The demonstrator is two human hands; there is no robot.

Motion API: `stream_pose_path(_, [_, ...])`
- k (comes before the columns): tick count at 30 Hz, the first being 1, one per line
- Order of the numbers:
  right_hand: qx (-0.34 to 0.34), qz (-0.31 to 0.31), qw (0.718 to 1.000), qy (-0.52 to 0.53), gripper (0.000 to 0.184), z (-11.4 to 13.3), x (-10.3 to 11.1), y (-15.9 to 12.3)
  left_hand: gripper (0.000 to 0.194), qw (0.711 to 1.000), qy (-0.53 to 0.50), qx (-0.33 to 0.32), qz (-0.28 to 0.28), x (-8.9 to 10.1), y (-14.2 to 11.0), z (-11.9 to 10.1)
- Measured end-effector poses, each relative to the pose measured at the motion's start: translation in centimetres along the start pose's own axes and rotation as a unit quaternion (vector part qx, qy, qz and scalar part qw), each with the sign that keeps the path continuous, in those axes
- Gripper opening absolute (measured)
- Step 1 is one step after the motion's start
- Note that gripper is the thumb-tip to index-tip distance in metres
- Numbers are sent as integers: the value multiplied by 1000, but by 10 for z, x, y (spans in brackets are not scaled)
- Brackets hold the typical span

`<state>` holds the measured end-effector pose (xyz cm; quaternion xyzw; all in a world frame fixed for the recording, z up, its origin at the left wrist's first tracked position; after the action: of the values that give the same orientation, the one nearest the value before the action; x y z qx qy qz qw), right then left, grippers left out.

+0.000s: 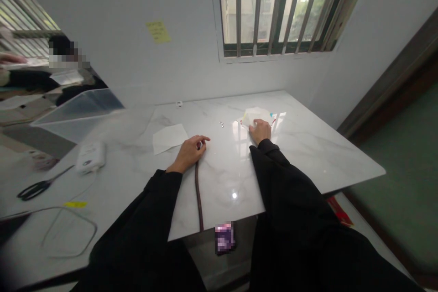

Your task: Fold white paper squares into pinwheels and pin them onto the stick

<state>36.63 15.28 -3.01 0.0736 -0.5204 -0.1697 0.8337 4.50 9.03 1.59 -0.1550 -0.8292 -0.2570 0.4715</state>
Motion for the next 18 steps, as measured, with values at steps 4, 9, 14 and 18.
stream_pose_path(4, [-2,11,1000,-29,32,5,2,0,27,999,-15,13,-49,13,2,1])
stream_pose_path(9, [-5,18,1000,-18,30,6,3,0,22,990,-53,57,-114,23,-6,9])
stream_pose_path(14, [53,-23,998,17,54,8,2,0,19,982,-91,79,-143,22,-11,17])
stream_pose_path(18, [38,16,999,4,62,7,-6,2,19,980,-94,100,-144,20,-11,20])
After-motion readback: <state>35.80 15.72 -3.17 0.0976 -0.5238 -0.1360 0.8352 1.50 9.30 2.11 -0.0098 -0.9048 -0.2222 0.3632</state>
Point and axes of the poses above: each hand's wrist, its own y-axis towards the middle knuckle, its own x-axis out of the back of the hand, z = x × y, the point moved 5 cm from there along y, towards the middle knuckle, and after that the axes turned 11 degrees about z, right-handed, at the moved point
